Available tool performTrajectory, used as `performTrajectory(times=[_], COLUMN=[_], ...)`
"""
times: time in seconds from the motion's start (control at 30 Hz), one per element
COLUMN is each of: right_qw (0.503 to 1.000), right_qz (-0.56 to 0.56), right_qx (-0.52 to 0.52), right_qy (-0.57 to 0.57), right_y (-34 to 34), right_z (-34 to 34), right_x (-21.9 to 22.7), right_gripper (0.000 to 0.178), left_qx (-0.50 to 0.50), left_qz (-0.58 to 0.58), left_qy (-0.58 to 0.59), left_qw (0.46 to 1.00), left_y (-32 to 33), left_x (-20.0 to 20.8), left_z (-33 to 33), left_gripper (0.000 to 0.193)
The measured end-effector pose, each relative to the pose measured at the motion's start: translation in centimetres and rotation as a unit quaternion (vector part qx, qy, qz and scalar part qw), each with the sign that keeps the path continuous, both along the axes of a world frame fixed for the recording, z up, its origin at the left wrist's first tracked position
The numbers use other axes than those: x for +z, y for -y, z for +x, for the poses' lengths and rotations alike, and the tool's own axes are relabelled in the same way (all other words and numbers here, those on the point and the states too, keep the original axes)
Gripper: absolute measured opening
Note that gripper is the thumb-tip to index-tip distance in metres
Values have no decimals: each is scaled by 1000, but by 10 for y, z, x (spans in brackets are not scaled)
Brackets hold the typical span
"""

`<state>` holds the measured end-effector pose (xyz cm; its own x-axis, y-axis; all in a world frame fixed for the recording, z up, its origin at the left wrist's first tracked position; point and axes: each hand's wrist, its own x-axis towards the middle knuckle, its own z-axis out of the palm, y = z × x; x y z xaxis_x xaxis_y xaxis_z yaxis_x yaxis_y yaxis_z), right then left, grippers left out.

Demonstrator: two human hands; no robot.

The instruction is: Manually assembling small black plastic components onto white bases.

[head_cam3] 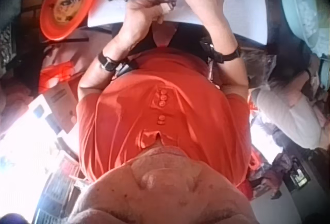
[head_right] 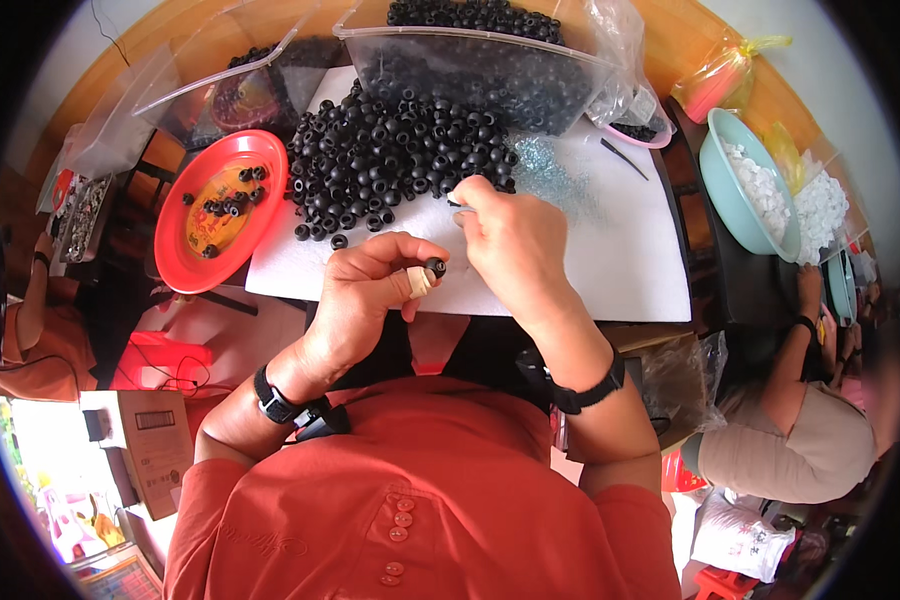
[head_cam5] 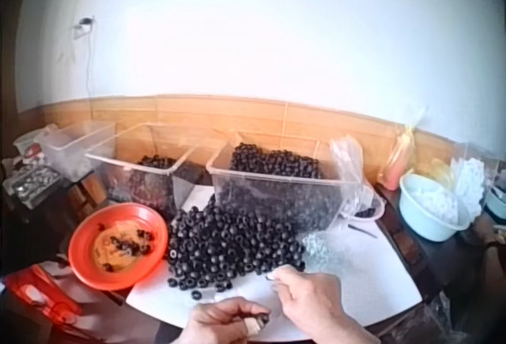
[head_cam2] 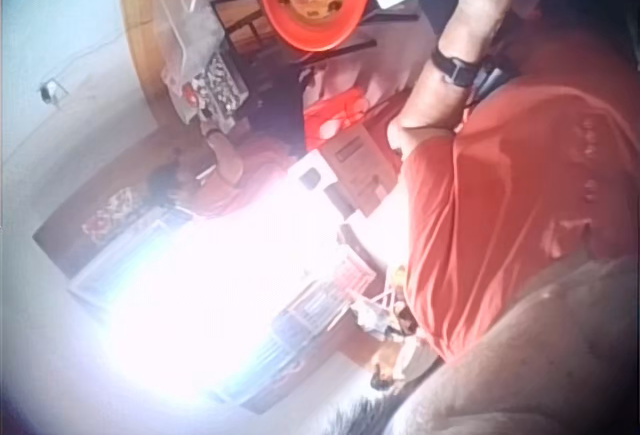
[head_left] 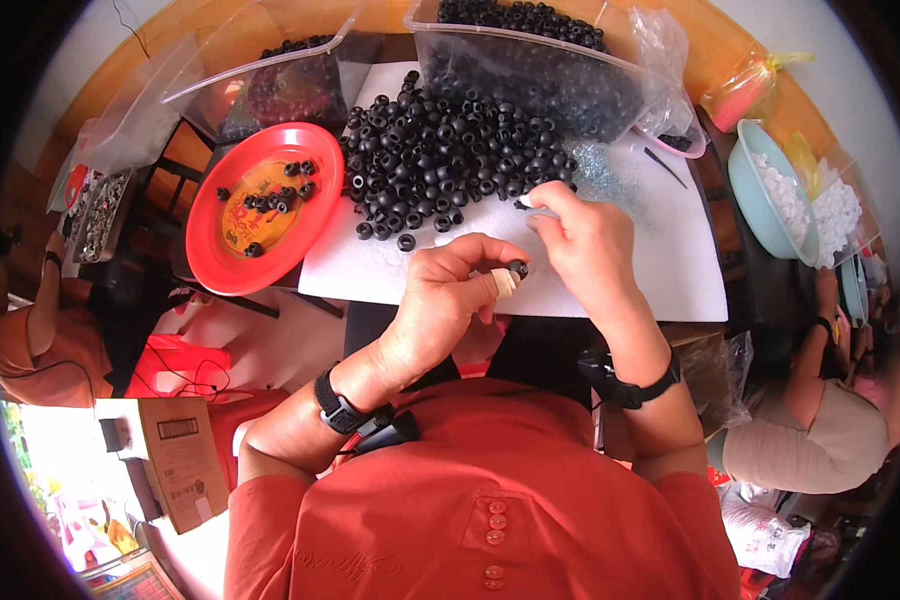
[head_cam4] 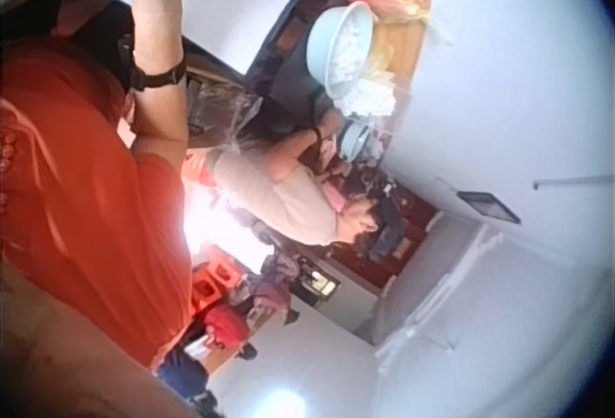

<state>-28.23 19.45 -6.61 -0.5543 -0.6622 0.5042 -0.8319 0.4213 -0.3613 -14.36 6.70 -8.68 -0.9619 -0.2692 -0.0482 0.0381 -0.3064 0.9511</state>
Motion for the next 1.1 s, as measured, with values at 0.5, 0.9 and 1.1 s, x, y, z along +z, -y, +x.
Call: performTrajectory(times=[0.5,0.9,1.1], right_qw=[996,997,993], right_qz=[85,75,93], right_qx=[-9,24,28], right_qy=[-24,-20,-68], right_y=[8,8,10], right_z=[-16,-7,-7], right_x=[-1,4,-8], right_gripper=[6,8,10], left_qx=[-5,0,2], left_qz=[86,88,93], left_qy=[-23,-36,-35], left_qw=[996,995,995], left_y=[7,5,5], left_x=[-2,-2,-2], left_z=[1,4,4], left_gripper=[19,17,18])
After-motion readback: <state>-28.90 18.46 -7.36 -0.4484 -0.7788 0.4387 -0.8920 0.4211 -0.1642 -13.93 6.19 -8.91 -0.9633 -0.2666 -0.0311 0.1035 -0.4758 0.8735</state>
